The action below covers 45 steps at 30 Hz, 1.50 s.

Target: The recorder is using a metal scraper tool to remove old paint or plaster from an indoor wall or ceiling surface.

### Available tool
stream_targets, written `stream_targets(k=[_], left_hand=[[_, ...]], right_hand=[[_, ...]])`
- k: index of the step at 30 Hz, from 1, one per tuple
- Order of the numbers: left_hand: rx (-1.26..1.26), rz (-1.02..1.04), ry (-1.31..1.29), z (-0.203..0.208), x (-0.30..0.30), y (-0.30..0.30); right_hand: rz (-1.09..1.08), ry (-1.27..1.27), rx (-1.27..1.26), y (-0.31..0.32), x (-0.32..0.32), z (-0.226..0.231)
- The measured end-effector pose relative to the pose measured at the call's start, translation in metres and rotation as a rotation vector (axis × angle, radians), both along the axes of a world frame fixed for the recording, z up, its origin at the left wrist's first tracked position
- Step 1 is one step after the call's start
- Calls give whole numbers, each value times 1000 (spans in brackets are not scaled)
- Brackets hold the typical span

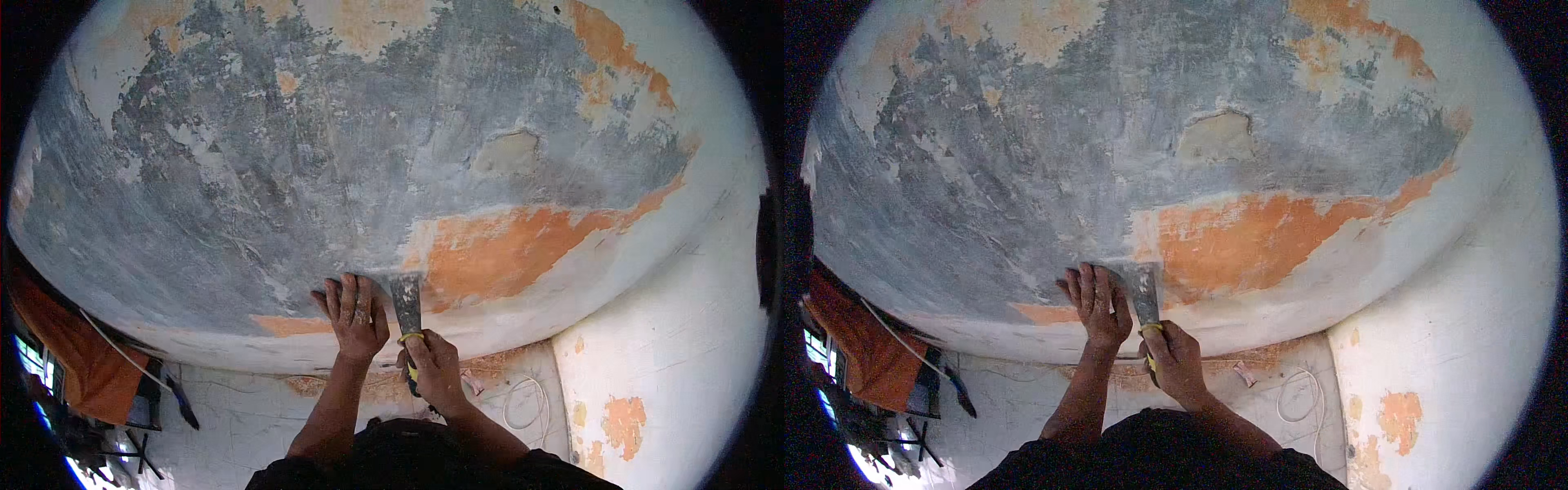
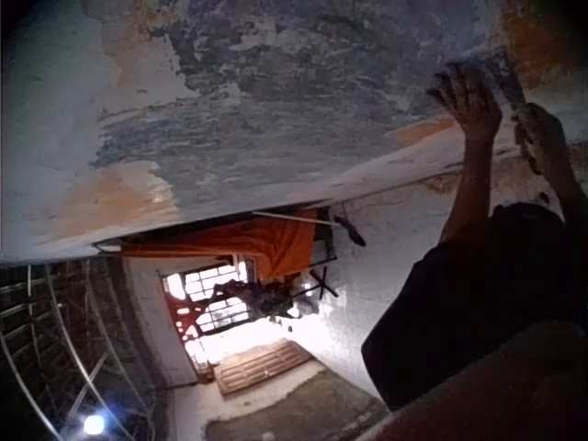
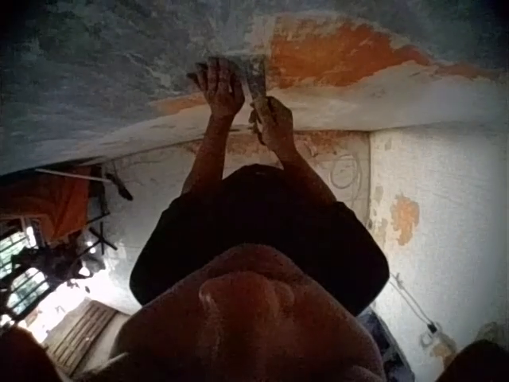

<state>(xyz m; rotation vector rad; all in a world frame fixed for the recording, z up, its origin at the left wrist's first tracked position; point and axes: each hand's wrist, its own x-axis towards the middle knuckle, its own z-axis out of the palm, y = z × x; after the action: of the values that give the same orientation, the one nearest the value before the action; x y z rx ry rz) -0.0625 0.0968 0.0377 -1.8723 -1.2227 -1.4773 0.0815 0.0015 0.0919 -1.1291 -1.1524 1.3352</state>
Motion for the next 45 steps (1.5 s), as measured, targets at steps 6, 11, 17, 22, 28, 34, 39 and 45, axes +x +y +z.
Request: stream_targets(k=[6, 11, 17, 22, 28, 34, 39, 45], left_hand=[[-4, 9, 2, 1, 1, -1], [3, 21, -6, 3, -8, -10], [4, 37, 13, 0, -10, -10], [9, 18, 8, 4, -2, -2], [26, 19, -6, 3, -1, -4], [-9, 28, -16, 1, -8, -8], [-4, 28, 35, 6, -4, -2], [-10, 16, -1, 1, -7, -6]], right_hand=[[-25, 5, -13, 6, 3, -20], [-36, 61, 69, 4, -5, 2], [-10, 114, 11, 3, -6, 14], [-45, -41, -56, 3, 2, -18], [-32, 41, 20, 5, 0, -20], [-42, 100, 4, 6, -6, 11], [-30, 45, -103, -2, 4, -4], [-36, -27, -21, 2, 1, -15]])
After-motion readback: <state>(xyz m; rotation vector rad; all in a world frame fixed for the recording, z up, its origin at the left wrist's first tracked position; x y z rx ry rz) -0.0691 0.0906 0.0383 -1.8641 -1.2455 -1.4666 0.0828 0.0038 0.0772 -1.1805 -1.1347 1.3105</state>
